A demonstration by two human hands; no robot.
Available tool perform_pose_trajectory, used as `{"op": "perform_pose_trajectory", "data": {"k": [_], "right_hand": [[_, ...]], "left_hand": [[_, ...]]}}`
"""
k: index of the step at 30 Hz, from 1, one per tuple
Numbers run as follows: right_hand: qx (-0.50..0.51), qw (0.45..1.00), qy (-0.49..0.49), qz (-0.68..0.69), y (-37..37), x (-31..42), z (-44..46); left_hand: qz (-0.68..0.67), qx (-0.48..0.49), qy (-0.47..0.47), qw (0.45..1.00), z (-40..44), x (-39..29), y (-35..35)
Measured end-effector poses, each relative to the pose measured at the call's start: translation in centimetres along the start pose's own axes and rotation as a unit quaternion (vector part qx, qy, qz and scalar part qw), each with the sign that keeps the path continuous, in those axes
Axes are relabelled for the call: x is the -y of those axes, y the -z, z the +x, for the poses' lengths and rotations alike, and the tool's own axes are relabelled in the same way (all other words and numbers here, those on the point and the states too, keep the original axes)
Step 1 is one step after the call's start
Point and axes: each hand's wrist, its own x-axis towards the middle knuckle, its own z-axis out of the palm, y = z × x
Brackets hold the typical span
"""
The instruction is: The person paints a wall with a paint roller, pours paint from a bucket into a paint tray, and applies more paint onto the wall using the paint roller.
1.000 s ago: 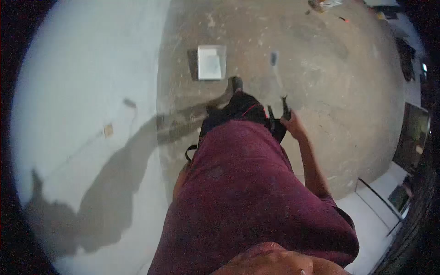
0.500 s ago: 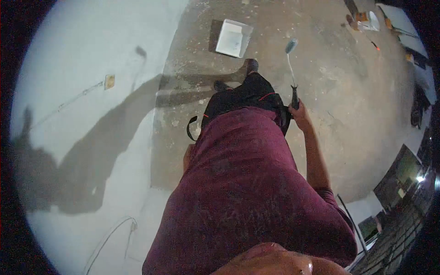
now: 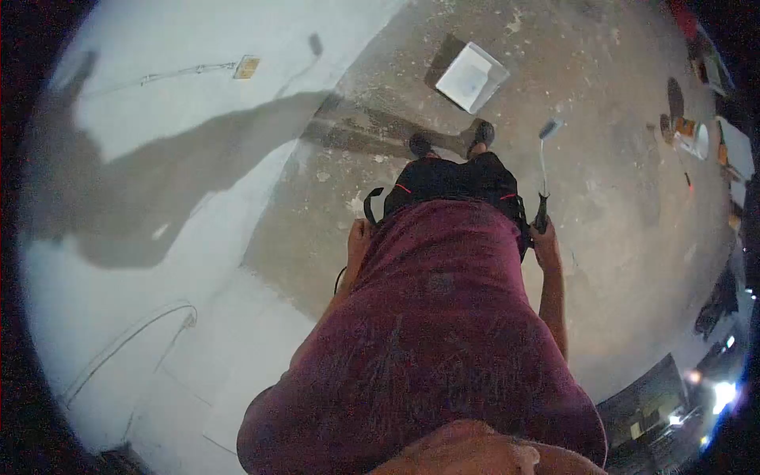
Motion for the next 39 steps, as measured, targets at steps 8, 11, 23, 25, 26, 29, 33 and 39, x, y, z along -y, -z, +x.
{"op": "perform_pose_trajectory", "data": {"k": [8,11,23,25,26,29,33,39], "right_hand": [[0.035,0.999,0.013,-0.019,3.2,2.1,2.1],[-0.024,0.993,0.021,-0.116,4.1,5.1,1.7],[0.064,0.988,-0.036,0.135,8.9,2.8,2.3],[0.044,0.989,0.028,0.138,9.6,-0.5,3.7],[0.040,0.989,0.035,0.138,10.3,-0.7,3.9],[0.057,0.996,0.013,0.073,12.2,-0.5,4.5],[0.110,0.984,-0.059,0.131,13.6,-1.1,5.5],[0.135,0.976,-0.055,0.162,15.8,-2.1,5.4]], "left_hand": [[0.087,0.006,0.021,0.996,0.8,-2.9,-2.9],[0.072,-0.071,-0.003,0.995,2.5,-1.5,-3.9],[-0.182,0.105,0.253,0.944,2.0,7.6,-4.4],[-0.105,0.177,0.111,0.972,1.0,2.1,-9.0],[-0.095,0.186,0.072,0.975,0.5,-0.1,-10.0],[-0.081,0.196,0.012,0.977,-0.2,-4.0,-10.3],[-0.071,0.177,-0.006,0.982,-1.3,-6.1,-9.7],[-0.037,0.067,0.029,0.997,-2.7,-5.3,-12.1]]}}
